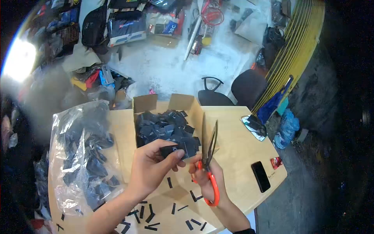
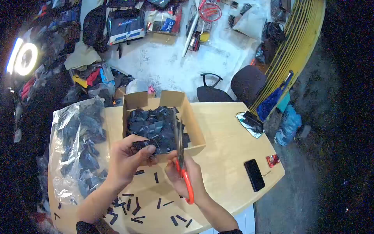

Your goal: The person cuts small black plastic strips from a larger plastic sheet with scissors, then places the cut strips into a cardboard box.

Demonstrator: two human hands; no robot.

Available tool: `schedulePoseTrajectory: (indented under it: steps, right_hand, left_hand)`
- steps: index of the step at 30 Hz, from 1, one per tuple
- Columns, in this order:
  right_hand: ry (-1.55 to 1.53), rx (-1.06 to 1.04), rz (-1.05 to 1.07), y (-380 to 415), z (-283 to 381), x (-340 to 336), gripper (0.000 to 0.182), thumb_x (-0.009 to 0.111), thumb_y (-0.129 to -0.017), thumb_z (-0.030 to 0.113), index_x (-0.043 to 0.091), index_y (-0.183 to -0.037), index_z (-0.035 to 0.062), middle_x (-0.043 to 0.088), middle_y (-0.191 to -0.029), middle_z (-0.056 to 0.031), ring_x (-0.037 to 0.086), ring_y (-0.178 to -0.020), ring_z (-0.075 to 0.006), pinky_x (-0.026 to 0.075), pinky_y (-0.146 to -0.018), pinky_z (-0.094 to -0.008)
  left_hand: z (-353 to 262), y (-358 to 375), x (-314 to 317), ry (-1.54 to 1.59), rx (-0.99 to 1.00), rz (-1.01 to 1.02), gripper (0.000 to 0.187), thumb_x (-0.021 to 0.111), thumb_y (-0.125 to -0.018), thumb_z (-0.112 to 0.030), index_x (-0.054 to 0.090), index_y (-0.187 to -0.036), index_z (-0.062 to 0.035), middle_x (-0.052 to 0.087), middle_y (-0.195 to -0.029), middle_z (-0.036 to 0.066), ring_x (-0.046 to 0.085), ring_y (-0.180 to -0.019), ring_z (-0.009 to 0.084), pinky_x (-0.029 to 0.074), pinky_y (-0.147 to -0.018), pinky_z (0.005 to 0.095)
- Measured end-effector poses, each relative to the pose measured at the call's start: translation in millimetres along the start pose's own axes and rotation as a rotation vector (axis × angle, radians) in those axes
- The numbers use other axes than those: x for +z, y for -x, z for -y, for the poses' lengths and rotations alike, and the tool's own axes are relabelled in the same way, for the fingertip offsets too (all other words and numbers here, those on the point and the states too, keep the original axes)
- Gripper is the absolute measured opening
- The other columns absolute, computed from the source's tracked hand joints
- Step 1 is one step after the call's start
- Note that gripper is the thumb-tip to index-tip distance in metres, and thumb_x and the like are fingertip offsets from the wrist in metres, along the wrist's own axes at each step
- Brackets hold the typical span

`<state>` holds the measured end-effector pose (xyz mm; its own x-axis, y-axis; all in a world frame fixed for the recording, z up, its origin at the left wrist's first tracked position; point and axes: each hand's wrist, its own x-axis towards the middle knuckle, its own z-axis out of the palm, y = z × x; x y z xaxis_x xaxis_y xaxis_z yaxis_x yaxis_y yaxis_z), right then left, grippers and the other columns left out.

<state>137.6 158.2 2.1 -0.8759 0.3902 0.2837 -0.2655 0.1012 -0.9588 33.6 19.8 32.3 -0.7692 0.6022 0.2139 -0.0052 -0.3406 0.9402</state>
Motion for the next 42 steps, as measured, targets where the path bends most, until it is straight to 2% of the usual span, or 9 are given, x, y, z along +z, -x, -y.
schedulePoseTrajectory:
  steps: [2,3,7,18,21,29,37,40,42]
  right_hand:
    - [0.192,0.069,0.080,4,6,5,0.023,0.060,-0.083,-0.002,0.052,-0.104,0.0015,0.054,-0.082,0.0013,0.056,-0.077,-0.0045,0.047,-0.069,-0.0166]
    - [0.086,0.154,0.071,6,13,10,0.026,0.062,-0.082,0.001,0.051,-0.105,0.0022,0.055,-0.080,0.0000,0.056,-0.074,-0.0066,0.047,-0.067,-0.0194]
    - [0.277,0.113,0.161,9,11,10,0.035,0.069,-0.078,0.010,0.049,-0.106,0.0033,0.056,-0.077,-0.0046,0.056,-0.070,-0.0112,0.047,-0.066,-0.0260]
    - [0.384,0.061,0.185,9,8,9,0.038,0.071,-0.079,0.016,0.048,-0.107,0.0038,0.059,-0.079,-0.0060,0.059,-0.071,-0.0119,0.049,-0.066,-0.0259]
    - [0.408,0.005,0.177,9,8,9,0.037,0.071,-0.079,0.016,0.049,-0.106,0.0037,0.059,-0.079,-0.0057,0.059,-0.070,-0.0115,0.049,-0.066,-0.0252]
    - [0.310,0.160,0.164,9,7,9,0.038,0.072,-0.079,0.016,0.049,-0.105,0.0004,0.059,-0.078,-0.0051,0.057,-0.067,-0.0103,0.048,-0.063,-0.0243]
    - [0.403,0.071,0.209,10,6,8,0.038,0.071,-0.079,0.015,0.050,-0.107,0.0006,0.060,-0.078,-0.0045,0.058,-0.067,-0.0103,0.048,-0.063,-0.0246]
    - [0.155,0.240,0.146,10,3,7,0.036,0.071,-0.079,0.014,0.050,-0.105,0.0007,0.060,-0.077,-0.0045,0.057,-0.066,-0.0102,0.048,-0.062,-0.0246]
    - [0.376,0.099,0.210,10,7,7,0.034,0.071,-0.079,0.014,0.050,-0.103,0.0009,0.059,-0.077,-0.0042,0.057,-0.065,-0.0099,0.047,-0.061,-0.0246]
  left_hand:
    - [-1,3,1,0.012,0.045,-0.026,0.014,0.064,-0.086,-0.004,0.060,-0.097,0.0045,0.066,-0.084,0.010,0.064,-0.071,0.0124,0.051,-0.059,0.0234]
    - [-3,4,3,0.008,0.056,-0.067,0.014,0.063,-0.086,-0.003,0.060,-0.097,0.0046,0.066,-0.084,0.010,0.064,-0.071,0.0125,0.051,-0.059,0.0235]
    - [-7,8,2,-0.045,0.100,-0.096,0.017,0.064,-0.085,-0.002,0.059,-0.100,0.0047,0.066,-0.083,0.010,0.064,-0.071,0.0125,0.052,-0.060,0.0237]
    - [-18,9,7,-0.029,0.033,-0.066,0.017,0.070,-0.079,-0.001,0.064,-0.094,0.0040,0.067,-0.076,0.009,0.063,-0.066,0.0119,0.050,-0.057,0.0230]
    - [-20,9,6,-0.026,-0.067,-0.044,0.018,0.071,-0.078,-0.003,0.065,-0.094,0.0032,0.066,-0.075,0.008,0.062,-0.064,0.0109,0.048,-0.056,0.0220]
    - [-15,8,4,0.066,-0.095,-0.008,0.011,0.069,-0.080,-0.006,0.063,-0.086,0.0013,0.066,-0.074,0.008,0.059,-0.062,0.0102,0.047,-0.056,0.0230]
    - [-15,8,4,0.045,-0.131,0.007,0.012,0.069,-0.080,-0.008,0.062,-0.083,0.0013,0.066,-0.072,0.009,0.059,-0.060,0.0110,0.046,-0.055,0.0233]
    - [-13,7,3,0.049,-0.134,0.015,0.012,0.069,-0.080,-0.008,0.062,-0.082,0.0017,0.066,-0.072,0.009,0.059,-0.060,0.0116,0.046,-0.054,0.0236]
    - [-13,7,3,0.040,-0.130,0.026,0.012,0.069,-0.080,-0.008,0.062,-0.082,0.0019,0.066,-0.072,0.010,0.060,-0.060,0.0118,0.046,-0.054,0.0236]
